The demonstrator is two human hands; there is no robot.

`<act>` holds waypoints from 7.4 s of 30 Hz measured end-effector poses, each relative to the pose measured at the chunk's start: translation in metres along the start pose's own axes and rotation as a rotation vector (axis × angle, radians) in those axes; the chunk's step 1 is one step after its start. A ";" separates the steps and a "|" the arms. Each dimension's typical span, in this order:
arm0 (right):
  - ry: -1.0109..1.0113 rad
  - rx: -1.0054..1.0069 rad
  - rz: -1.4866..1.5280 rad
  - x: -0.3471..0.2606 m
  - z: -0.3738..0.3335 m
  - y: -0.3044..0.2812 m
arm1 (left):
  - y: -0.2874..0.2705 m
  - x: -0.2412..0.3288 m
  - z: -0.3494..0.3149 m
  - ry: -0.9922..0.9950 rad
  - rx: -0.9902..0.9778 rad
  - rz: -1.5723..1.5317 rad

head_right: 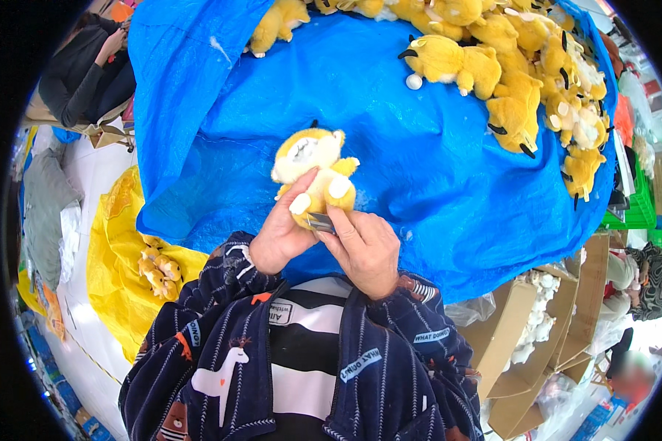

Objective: The person sits on the floor and repeatedly picks up small yellow stuffed toys from a blue tarp. They use a small tool to trim loose threads or tags from each toy, then place the finished items into a yellow bag. The process is repeated for multiple toys throughout the clip.

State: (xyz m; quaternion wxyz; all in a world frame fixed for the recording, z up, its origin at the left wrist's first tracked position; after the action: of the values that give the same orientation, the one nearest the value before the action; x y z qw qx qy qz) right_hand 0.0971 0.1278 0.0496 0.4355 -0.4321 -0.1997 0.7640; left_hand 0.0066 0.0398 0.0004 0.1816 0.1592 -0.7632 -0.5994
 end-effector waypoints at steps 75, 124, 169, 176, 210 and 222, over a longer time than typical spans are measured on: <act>-0.067 -0.103 0.026 0.020 -0.011 0.017 | 0.005 0.013 -0.021 0.439 0.059 0.472; 0.037 -0.180 0.402 0.025 0.007 -0.017 | 0.024 0.022 -0.042 -0.042 -0.042 0.743; 0.509 -0.078 0.400 0.013 -0.011 0.006 | -0.011 0.012 -0.023 0.282 0.119 0.739; 0.845 -0.033 0.952 0.027 -0.001 0.014 | -0.013 0.009 -0.013 0.306 0.145 0.594; -0.102 0.026 -0.058 0.028 -0.001 -0.001 | -0.011 0.008 -0.017 -0.105 0.121 0.054; -0.063 -0.225 0.186 0.002 0.006 0.009 | -0.003 -0.004 -0.015 0.118 0.149 0.400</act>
State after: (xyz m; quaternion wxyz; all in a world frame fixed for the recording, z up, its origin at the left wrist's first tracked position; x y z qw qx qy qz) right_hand 0.0870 0.1252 0.0459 0.3050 -0.4708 -0.2569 0.7870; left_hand 0.0170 0.0281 0.0004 0.3291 0.0525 -0.8098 -0.4829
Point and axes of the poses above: each hand's wrist, its own z-axis towards the middle knuckle, its own y-axis out of the palm, x = y × z, the point moved 3 cm from there along z, towards the middle knuckle, and after that the axes turned 4 degrees about -x, right-handed, at the moved point
